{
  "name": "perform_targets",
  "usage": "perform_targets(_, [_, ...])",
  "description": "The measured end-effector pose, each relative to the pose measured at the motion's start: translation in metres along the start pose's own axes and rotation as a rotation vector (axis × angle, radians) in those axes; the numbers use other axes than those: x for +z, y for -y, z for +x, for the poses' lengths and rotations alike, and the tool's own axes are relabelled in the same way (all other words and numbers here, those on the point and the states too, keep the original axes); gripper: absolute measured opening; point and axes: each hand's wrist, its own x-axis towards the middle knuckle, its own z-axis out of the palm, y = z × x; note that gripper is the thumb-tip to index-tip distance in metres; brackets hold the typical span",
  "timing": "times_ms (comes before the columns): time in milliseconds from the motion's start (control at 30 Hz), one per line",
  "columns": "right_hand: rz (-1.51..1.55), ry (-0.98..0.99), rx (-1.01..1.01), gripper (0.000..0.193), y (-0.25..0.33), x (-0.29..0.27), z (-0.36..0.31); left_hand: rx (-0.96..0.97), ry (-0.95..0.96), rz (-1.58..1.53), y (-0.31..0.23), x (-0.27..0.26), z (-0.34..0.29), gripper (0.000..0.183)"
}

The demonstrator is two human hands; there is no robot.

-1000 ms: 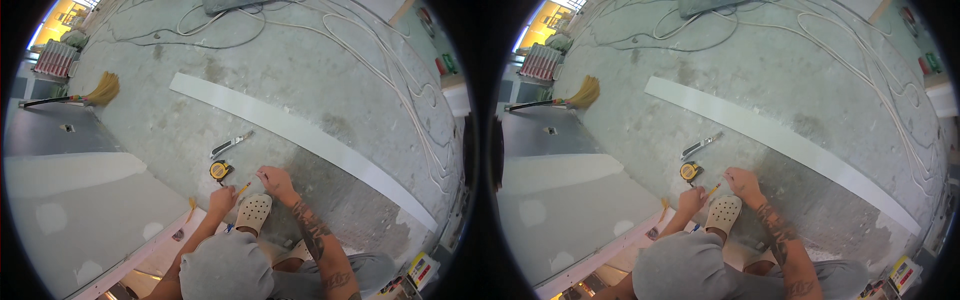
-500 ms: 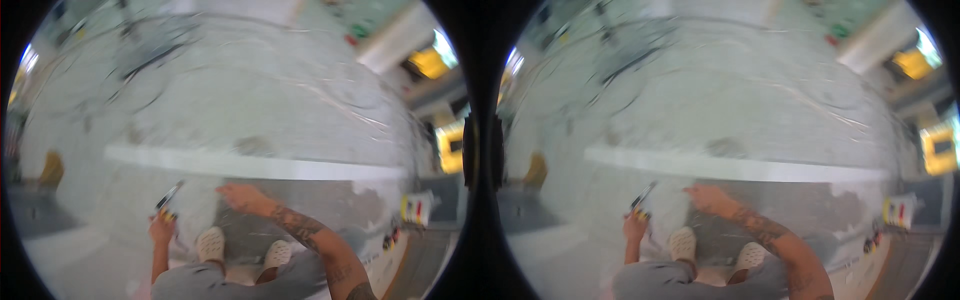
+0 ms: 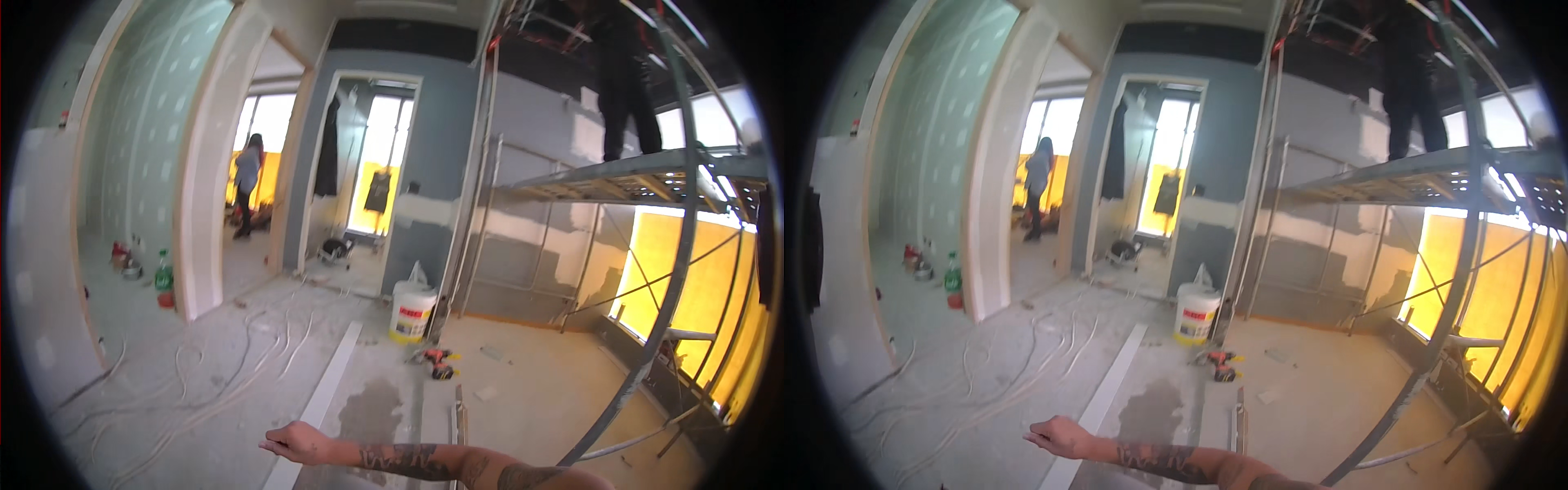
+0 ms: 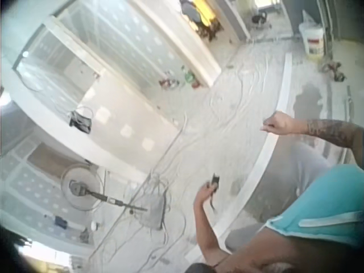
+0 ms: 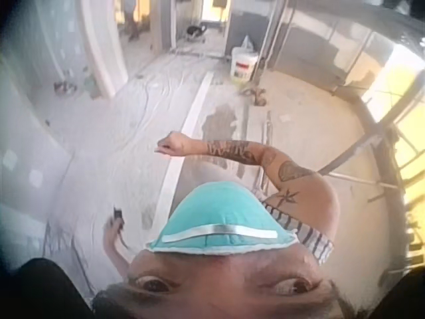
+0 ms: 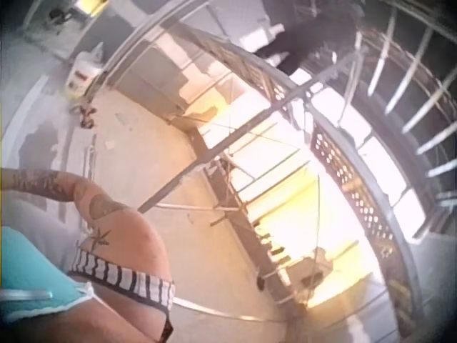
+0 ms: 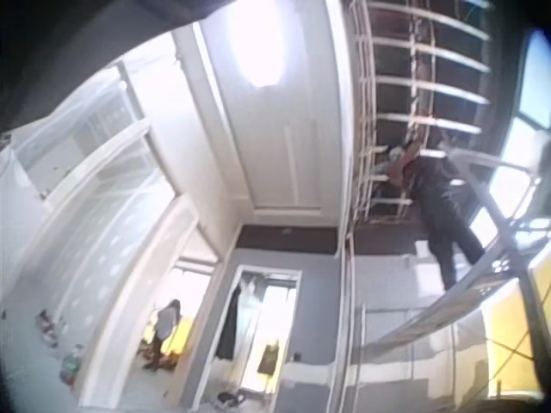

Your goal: The person measures a strip of drywall with a tape measure, marks it with a pencil, and scores it with a utility knife.

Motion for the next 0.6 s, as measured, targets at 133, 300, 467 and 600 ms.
perform_targets(133, [0.186, -0.255, -0.097, 0.020, 0.046, -0.025, 0.031, 0.308, 0.007, -0.174, -0.221, -0.072, 0.024, 0.058])
perform_targets(300, [0.243, -0.351, -0.336, 0.048, 0.094, -0.048, 0.014, 0.493, -0.026, -1.066, -0.273, 0.043, 0.044, 0.047])
perform_targets(467, [0.063, 0.204, -0.272, 0.070, 0.065, -0.031, 0.023, 0.513, 0.134, -0.973, -0.298, 0.065, 0.027, 0.027])
perform_targets(600, [0.214, 0.070, -0.137, 0.052, 0.080, -0.026, 0.020, 0.479, 0.146, -0.931, -0.301, 0.055, 0.011, 0.023])
